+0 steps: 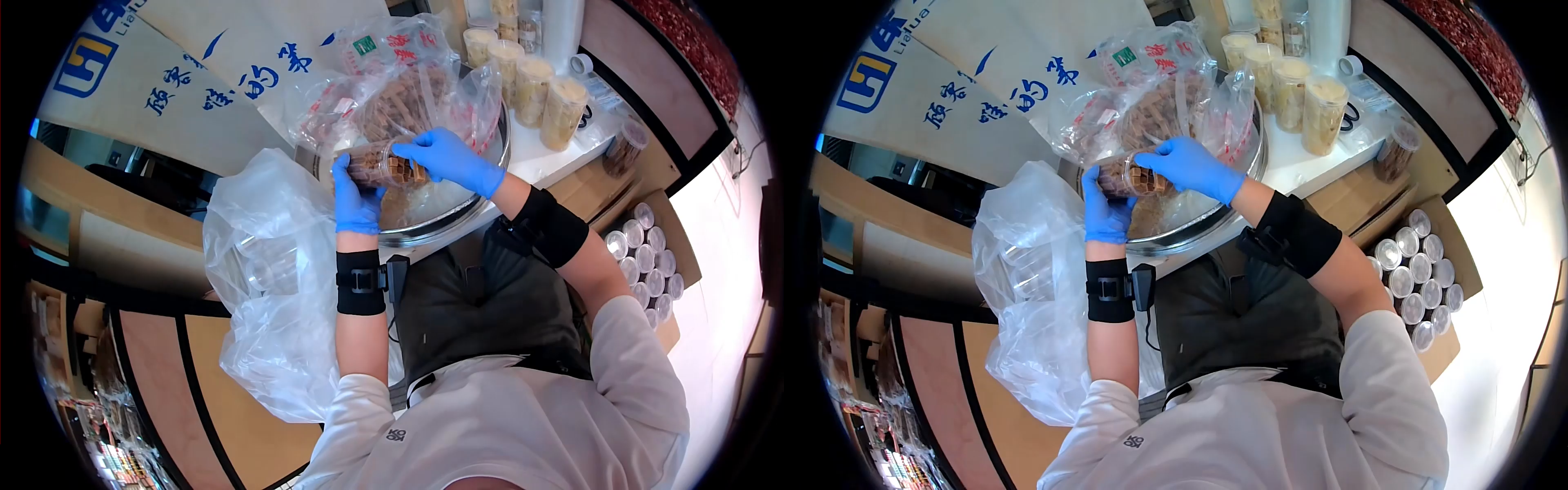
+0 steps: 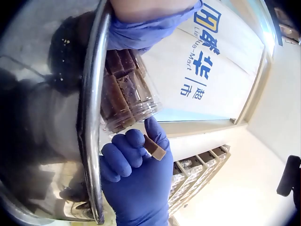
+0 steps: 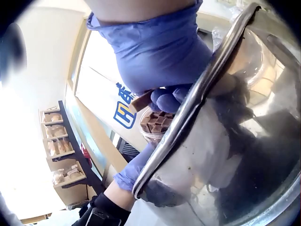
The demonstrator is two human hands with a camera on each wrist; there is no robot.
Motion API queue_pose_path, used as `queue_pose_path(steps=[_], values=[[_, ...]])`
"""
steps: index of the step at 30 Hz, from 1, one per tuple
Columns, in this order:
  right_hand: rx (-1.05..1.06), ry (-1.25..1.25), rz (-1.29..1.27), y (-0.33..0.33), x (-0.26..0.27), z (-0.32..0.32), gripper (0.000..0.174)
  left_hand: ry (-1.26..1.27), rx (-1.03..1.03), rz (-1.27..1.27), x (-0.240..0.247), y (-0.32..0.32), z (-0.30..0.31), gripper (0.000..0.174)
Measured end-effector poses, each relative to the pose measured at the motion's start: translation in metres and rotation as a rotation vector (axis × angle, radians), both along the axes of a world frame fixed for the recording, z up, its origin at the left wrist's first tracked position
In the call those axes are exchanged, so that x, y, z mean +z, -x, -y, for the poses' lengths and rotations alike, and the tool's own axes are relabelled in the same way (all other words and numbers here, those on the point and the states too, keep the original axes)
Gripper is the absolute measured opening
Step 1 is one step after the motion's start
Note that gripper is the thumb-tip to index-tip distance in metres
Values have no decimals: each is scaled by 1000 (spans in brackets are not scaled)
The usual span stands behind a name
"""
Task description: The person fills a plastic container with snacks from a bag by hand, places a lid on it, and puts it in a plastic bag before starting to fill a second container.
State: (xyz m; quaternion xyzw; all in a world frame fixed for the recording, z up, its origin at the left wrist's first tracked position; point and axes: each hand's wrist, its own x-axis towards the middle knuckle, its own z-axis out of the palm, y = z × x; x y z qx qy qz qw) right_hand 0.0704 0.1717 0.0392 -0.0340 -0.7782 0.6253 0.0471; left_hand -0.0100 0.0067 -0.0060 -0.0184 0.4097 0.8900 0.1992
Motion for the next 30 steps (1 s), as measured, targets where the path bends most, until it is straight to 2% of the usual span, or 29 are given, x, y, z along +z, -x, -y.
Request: queue_pose_path(steps=[5,7,11,13,17,19,26,29,30], values=[[17,47,34,2,-2,-1,41,8,-6,-35,-5,5,0,49],[91,124,94,8,-8,-9,42,34,30,-58,-7,8,1,48],[30,142,81,4,-12,-9,34,51,46,-47,-6,6,2,48],[-11,67,-192,-1,-16,-6,30,-29,45,-11,-2,3,1,48],[-15,230,-156,-16,-18,6,25,-3,42,-31,2,-1,2,48],[8,156,-290,-13,-30,9,23,18,39,-33,1,0,2,47],[-66,118,-290,-18,-34,14,23,4,55,-15,-1,1,2,46],[-90,205,-367,-23,-35,19,26,-21,49,-14,0,1,2,45],[-154,59,-369,-25,-33,19,27,-19,55,-27,0,1,2,44]])
